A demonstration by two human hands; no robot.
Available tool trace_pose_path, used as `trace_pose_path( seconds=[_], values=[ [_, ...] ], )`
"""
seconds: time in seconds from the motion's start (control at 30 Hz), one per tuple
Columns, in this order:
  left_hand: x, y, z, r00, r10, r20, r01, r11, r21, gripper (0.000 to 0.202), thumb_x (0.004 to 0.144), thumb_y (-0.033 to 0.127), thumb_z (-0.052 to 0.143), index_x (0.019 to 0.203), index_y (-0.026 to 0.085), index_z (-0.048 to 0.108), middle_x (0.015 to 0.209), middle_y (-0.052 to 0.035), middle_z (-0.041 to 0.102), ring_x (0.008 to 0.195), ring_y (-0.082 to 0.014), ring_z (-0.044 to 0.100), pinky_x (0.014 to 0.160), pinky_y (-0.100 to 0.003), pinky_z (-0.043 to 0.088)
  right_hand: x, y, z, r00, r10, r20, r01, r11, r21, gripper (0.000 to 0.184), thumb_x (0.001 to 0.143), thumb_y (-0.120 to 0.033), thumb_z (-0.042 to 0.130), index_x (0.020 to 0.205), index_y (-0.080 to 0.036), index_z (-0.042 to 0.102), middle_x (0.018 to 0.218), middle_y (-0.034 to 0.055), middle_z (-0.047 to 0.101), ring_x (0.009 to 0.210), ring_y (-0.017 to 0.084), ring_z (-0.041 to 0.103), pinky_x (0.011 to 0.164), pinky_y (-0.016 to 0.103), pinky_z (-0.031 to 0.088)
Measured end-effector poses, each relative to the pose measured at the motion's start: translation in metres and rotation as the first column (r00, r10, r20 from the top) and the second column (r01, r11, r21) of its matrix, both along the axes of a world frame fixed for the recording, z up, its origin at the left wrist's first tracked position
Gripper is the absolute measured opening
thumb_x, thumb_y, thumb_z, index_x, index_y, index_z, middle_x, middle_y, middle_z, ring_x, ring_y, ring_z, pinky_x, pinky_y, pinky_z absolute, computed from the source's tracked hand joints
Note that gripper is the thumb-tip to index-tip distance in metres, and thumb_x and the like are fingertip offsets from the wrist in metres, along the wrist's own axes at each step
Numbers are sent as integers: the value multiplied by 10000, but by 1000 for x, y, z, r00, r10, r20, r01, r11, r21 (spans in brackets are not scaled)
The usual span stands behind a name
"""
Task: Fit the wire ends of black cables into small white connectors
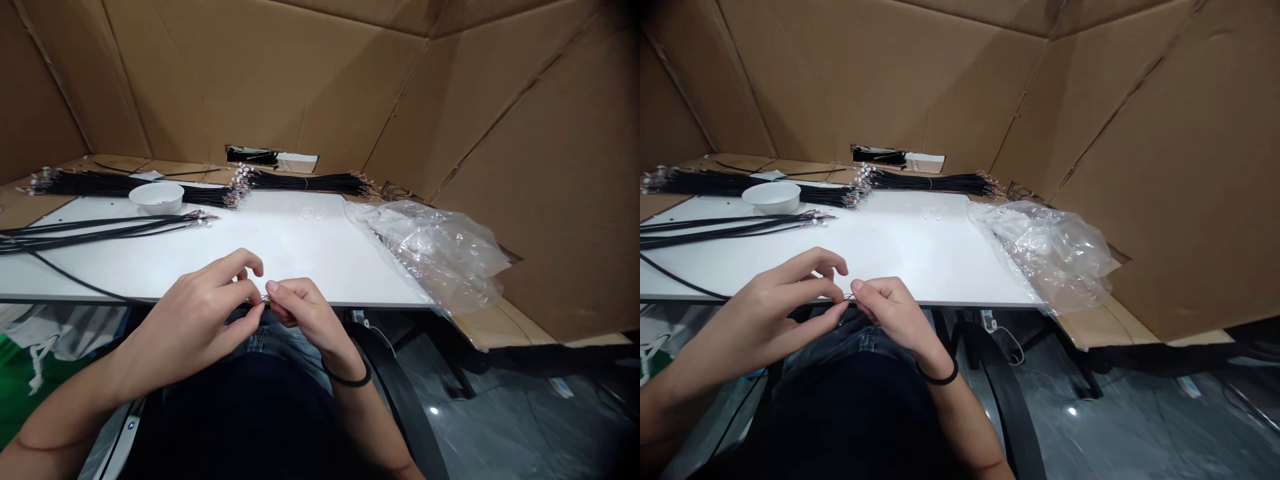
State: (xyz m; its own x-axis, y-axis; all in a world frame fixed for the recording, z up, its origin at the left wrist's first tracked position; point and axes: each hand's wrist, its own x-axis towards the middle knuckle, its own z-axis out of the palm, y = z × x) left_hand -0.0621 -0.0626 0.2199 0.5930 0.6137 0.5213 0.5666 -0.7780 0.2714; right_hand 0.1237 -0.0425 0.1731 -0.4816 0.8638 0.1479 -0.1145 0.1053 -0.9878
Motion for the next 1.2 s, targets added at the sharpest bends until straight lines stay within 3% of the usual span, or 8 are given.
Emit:
trace_pose_path(
  seconds=[0.2,0.37,0.53,0.73,0.93,1.2],
  values=[
    [8,3,-3,976,32,214,7,984,-179,139,855,111,583,793,201,669,1004,4,582,856,-90,591,778,-218,448,-1,-2,0,997,-78,-5,78,992,104,527,950,-516,489,555,-188,369,507,-67,269,485,70,207,482,266,169],
    [9,6,-1,961,39,273,26,972,-232,154,836,100,608,761,213,681,965,20,587,869,-81,589,794,-196,441,-3,-4,-1,992,-115,-53,120,987,111,505,955,-486,493,561,-180,416,507,-60,315,478,71,235,479,262,188],
    [8,2,0,976,-24,217,34,999,-41,132,865,55,568,802,149,634,987,-30,567,886,-94,584,781,-203,455,-4,-2,-4,991,-59,-119,59,998,-2,516,944,-495,514,550,-179,411,495,-69,297,452,59,212,454,252,163],
    [5,-7,-3,996,57,69,-71,971,226,121,886,40,551,800,112,597,1064,-101,570,939,-178,587,803,-312,467,-6,0,-3,977,22,-213,-58,985,-163,514,908,-489,562,534,-185,382,473,-88,244,430,45,167,433,239,101],
    [4,-6,-4,998,63,-16,-54,943,329,140,875,28,558,772,121,574,1102,-117,560,959,-206,567,826,-352,463,-9,-1,1,973,34,-229,-94,962,-258,521,873,-493,597,516,-189,370,459,-98,210,414,36,148,432,234,55],
    [2,-7,-3,992,61,-107,-18,929,370,143,878,24,540,779,107,600,1120,-134,567,982,-226,550,856,-363,468,-9,-1,1,986,20,-165,-65,961,-268,521,864,-517,596,526,-190,371,468,-93,239,427,40,145,432,243,73]
  ],
)
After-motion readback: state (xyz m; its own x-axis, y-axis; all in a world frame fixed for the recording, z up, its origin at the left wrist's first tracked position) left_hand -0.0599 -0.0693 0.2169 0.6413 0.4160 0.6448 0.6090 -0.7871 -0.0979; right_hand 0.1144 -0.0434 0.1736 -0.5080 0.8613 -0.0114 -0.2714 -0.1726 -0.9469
